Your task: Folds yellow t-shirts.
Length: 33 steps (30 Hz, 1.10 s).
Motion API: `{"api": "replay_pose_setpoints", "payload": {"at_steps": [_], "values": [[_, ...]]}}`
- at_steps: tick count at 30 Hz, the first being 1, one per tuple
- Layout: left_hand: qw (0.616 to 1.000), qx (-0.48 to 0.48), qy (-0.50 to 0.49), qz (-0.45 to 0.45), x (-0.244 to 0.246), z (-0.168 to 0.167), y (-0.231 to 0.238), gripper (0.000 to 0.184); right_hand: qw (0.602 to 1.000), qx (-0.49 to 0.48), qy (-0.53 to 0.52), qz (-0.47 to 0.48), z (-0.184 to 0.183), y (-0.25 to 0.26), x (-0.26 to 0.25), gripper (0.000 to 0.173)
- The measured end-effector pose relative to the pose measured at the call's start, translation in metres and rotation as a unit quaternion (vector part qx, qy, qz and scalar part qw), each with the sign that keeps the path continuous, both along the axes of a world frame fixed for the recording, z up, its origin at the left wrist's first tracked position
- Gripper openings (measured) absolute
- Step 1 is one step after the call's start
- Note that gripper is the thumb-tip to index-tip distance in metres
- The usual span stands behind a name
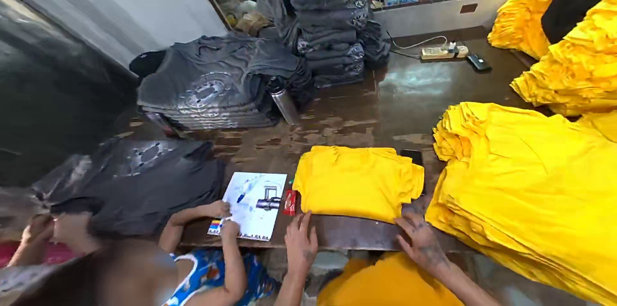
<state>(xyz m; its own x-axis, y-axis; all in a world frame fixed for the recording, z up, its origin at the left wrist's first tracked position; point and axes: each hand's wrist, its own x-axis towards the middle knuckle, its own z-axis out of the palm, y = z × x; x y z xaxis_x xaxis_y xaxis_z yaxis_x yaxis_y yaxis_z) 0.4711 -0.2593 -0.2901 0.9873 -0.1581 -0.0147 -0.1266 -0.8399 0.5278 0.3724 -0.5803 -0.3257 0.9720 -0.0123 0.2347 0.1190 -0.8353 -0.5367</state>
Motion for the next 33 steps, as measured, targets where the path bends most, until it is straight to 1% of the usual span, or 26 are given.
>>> {"api": "replay_pose_setpoints", "payload": {"at_steps": [2,3,5,6,7,8,10,11,12,14,15,16,18,20,21,23,24,25,27,28,29,30,31,32,33], "values": [[0.998,-0.022,-0.036,-0.042,0.014,-0.012,-0.017,0.04,0.999,0.008,0.004,0.038,0.012,0.017,0.023,0.029],[0.995,-0.029,-0.06,-0.074,0.026,-0.019,-0.026,0.037,0.997,0.013,0.013,0.073,0.02,0.027,0.041,0.027],[0.985,-0.029,-0.086,-0.146,0.06,-0.027,-0.045,0.035,0.988,0.001,0.059,0.143,0.025,0.043,0.087,0.028],[0.981,-0.016,-0.077,-0.177,0.079,-0.028,-0.054,0.036,0.983,-0.021,0.098,0.152,0.024,0.046,0.114,0.031],[0.978,0.008,-0.046,-0.202,0.099,-0.026,-0.062,0.038,0.984,-0.044,0.126,0.122,0.018,0.045,0.141,0.036],[0.976,0.042,0.002,-0.213,0.119,-0.024,-0.069,0.044,0.986,-0.062,0.136,0.069,0.012,0.037,0.17,0.043],[0.973,0.091,0.072,-0.201,0.161,-0.024,-0.08,0.06,0.987,-0.102,0.124,-0.03,0.003,0.014,0.223,0.055],[0.972,0.102,0.094,-0.191,0.181,-0.022,-0.085,0.065,0.983,-0.114,0.13,-0.058,0.004,0.005,0.244,0.058],[0.97,0.107,0.111,-0.189,0.202,-0.018,-0.089,0.068,0.977,-0.116,0.161,-0.079,0.009,-0.001,0.263,0.057],[0.963,0.107,0.134,-0.207,0.245,-0.012,-0.094,0.067,0.95,-0.102,0.276,-0.109,0.026,-0.01,0.294,0.054],[0.96,0.102,0.141,-0.221,0.267,-0.01,-0.095,0.062,0.933,-0.096,0.326,-0.12,0.032,-0.011,0.304,0.054],[0.956,0.094,0.145,-0.235,0.291,-0.009,-0.097,0.057,0.922,-0.083,0.353,-0.134,0.036,-0.01,0.31,0.054],[0.952,0.072,0.154,-0.254,0.34,0.0,-0.111,0.053,0.907,-0.034,0.384,-0.17,0.047,-0.004,0.315,0.054],[0.946,0.046,0.171,-0.27,0.38,0.008,-0.135,0.061,0.893,0.034,0.396,-0.209,0.052,0.011,0.309,0.056],[0.942,0.044,0.173,-0.285,0.392,0.007,-0.149,0.068,0.882,0.079,0.403,-0.23,0.049,0.023,0.302,0.059],[0.928,0.047,0.16,-0.333,0.398,-0.003,-0.177,0.077,0.855,0.182,0.406,-0.268,0.043,0.058,0.288,0.064],[0.92,0.048,0.154,-0.358,0.394,-0.008,-0.19,0.079,0.843,0.227,0.403,-0.276,0.035,0.078,0.281,0.063],[0.91,0.05,0.151,-0.384,0.385,-0.011,-0.199,0.078,0.837,0.263,0.402,-0.263,0.025,0.097,0.272,0.06],[0.886,0.05,0.158,-0.433,0.357,-0.009,-0.204,0.07,0.834,0.308,0.419,-0.182,0.004,0.119,0.251,0.049],[0.875,0.049,0.163,-0.454,0.342,-0.007,-0.2,0.065,0.833,0.305,0.437,-0.149,0.003,0.119,0.244,0.044],[0.862,0.049,0.173,-0.474,0.328,-0.003,-0.192,0.061,0.835,0.294,0.442,-0.142,0.008,0.113,0.239,0.039],[0.849,0.042,0.185,-0.493,0.315,0.001,-0.18,0.058,0.848,0.278,0.42,-0.163,0.013,0.104,0.234,0.035],[0.84,0.017,0.2,-0.503,0.304,0.005,-0.166,0.053,0.869,0.252,0.376,-0.201,0.019,0.091,0.228,0.031],[0.839,-0.031,0.215,-0.499,0.294,0.01,-0.148,0.047,0.888,0.219,0.322,-0.243,0.026,0.075,0.224,0.031],[0.847,-0.088,0.222,-0.475,0.286,0.017,-0.127,0.042,0.907,0.183,0.265,-0.273,0.03,0.057,0.219,0.031]]}}
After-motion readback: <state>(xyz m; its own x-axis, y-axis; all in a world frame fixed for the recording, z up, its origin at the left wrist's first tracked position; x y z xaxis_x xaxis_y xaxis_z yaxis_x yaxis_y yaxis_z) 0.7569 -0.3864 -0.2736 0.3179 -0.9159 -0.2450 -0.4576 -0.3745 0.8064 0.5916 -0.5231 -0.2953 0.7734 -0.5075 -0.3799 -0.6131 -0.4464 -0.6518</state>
